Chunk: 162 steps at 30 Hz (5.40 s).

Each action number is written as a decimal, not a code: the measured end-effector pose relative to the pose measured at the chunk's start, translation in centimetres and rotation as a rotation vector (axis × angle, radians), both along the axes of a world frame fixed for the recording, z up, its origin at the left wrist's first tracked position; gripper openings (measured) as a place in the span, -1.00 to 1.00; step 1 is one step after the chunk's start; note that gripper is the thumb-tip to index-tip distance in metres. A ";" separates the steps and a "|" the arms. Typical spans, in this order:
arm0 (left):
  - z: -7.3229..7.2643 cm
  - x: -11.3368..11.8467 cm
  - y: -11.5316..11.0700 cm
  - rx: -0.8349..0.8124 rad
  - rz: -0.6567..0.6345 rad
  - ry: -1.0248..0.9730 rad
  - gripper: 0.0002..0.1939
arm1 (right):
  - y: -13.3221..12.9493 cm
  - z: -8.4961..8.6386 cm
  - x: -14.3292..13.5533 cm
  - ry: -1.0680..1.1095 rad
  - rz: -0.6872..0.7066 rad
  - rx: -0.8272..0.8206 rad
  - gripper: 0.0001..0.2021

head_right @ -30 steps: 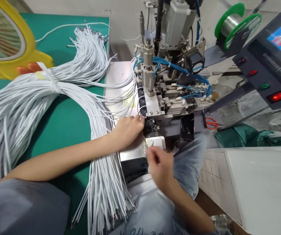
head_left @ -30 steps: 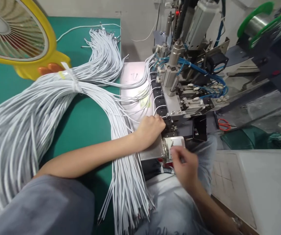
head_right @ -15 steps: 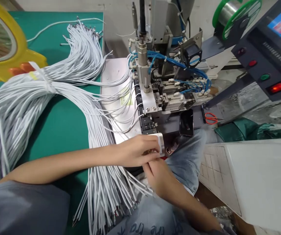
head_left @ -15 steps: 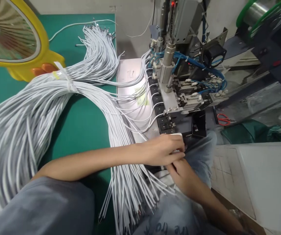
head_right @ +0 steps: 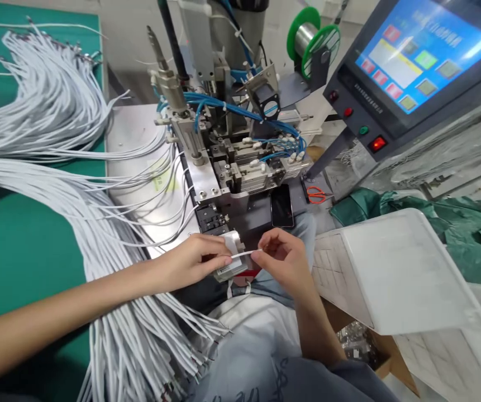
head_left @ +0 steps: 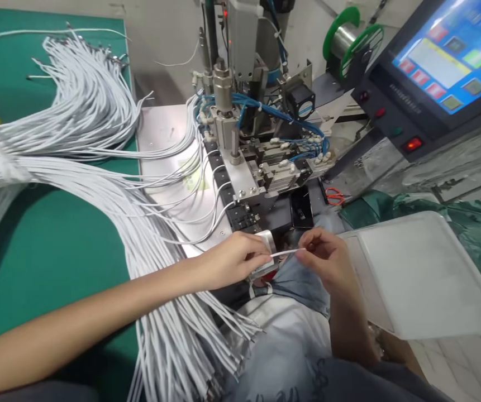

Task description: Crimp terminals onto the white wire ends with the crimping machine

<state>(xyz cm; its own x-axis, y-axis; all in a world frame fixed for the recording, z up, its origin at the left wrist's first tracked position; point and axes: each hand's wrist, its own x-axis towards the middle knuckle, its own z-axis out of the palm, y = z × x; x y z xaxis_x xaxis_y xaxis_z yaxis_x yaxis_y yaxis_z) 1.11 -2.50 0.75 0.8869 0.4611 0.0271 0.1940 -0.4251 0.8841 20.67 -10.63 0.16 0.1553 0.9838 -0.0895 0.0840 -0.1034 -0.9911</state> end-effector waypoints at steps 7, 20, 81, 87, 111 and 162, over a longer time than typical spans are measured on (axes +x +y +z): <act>0.4 0.2 -0.4 -0.119 0.104 -0.065 -0.75 | 0.8 -0.3 -3.0 0.185 0.020 0.169 -0.90; 0.5 0.1 -0.3 -0.157 0.300 -0.126 -0.75 | 1.6 -0.7 -5.5 -0.036 -0.199 0.240 -0.91; 0.6 -0.9 0.6 0.472 0.264 -0.216 -0.75 | 1.9 -1.4 -7.1 -0.123 -0.223 0.410 -0.83; 2.3 -1.9 2.1 0.814 0.017 0.058 -0.70 | 3.6 0.6 -3.5 -0.420 0.146 0.394 -0.75; 0.9 -0.4 1.2 -0.017 0.408 -0.103 -0.81 | 4.1 -0.1 -3.2 -0.827 -0.009 0.790 -0.85; 0.5 -0.5 1.3 0.075 0.499 -0.022 -0.79 | 6.0 -2.3 -4.3 -0.055 0.034 0.236 -0.86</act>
